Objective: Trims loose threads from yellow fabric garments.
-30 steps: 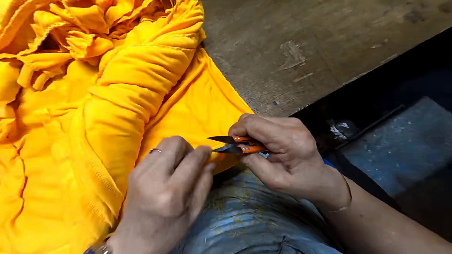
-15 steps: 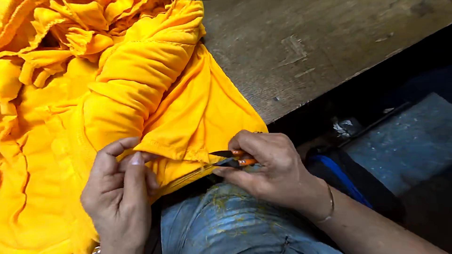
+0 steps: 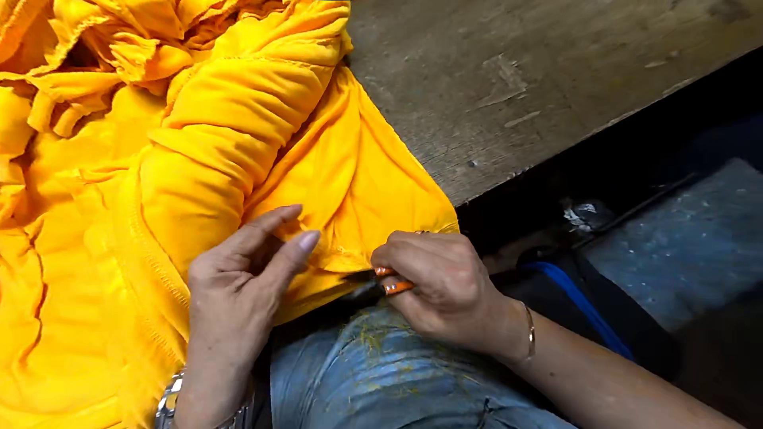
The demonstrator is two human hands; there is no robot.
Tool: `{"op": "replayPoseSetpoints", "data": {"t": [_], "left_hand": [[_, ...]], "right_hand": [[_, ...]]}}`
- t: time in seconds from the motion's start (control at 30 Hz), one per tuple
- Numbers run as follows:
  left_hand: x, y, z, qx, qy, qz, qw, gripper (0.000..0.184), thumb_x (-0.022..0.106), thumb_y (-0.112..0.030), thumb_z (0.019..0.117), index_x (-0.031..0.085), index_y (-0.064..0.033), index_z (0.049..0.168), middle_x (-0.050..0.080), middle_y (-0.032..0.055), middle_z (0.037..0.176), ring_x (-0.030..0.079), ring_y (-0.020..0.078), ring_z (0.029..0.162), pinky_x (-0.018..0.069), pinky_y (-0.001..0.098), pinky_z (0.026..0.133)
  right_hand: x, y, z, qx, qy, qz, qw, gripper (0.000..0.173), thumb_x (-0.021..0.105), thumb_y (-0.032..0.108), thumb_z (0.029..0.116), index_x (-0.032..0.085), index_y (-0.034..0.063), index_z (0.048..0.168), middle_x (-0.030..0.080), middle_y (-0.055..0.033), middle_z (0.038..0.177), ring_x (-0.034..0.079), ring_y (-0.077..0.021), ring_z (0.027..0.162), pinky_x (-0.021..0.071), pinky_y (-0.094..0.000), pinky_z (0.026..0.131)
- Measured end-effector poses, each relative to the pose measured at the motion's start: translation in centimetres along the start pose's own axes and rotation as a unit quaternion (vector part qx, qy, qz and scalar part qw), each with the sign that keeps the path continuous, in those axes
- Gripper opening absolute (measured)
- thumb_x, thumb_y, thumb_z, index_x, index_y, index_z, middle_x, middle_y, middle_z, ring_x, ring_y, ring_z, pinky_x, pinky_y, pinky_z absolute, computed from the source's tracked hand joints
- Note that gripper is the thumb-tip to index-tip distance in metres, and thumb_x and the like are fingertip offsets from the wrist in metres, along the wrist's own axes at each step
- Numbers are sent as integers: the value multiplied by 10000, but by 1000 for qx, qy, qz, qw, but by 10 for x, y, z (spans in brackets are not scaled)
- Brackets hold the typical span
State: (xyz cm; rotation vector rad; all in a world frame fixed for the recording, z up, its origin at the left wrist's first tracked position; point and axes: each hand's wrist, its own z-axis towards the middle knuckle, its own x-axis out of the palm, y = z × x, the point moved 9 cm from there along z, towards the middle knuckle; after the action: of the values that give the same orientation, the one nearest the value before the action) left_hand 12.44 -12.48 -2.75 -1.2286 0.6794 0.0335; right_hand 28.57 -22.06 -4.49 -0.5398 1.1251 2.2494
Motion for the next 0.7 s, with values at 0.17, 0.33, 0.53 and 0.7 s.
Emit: {"op": "replayPoseSetpoints", "data": {"t": [0.17,0.33,0.53,0.7], "left_hand": [[-2,-7,-13,32,-53,-75,995,191,610,-2,986,765,-34,1093,753,37,985,687,103,655,590,229,527],[-9,8,-40,-2,-126,-138,982,248,595,-40,1006,691,-3,1232,726,54,1043,710,145,651,639,285,542],[1,12,-49,-4,-151,-194,969,418,804,25,817,667,-84,1196,727,35,1012,715,147,663,657,294,600],[13,7,-51,-7,-84,-259,962,211,775,-45,884,760,-61,1094,745,91,964,714,154,703,629,270,608]], "right_hand": [[7,13,-11,-62,40,-15,997,109,590,86,896,683,53,850,567,-16,708,563,-125,622,429,-263,503],[13,5,-17,-46,78,17,996,119,591,96,907,694,61,857,573,4,710,559,-95,614,434,-248,497],[-3,-9,-2,86,32,193,977,142,735,142,857,699,51,960,627,53,736,566,21,620,479,-130,514],[5,0,16,85,42,199,975,236,803,188,864,724,41,1032,655,48,747,586,11,630,496,-145,534]]}}
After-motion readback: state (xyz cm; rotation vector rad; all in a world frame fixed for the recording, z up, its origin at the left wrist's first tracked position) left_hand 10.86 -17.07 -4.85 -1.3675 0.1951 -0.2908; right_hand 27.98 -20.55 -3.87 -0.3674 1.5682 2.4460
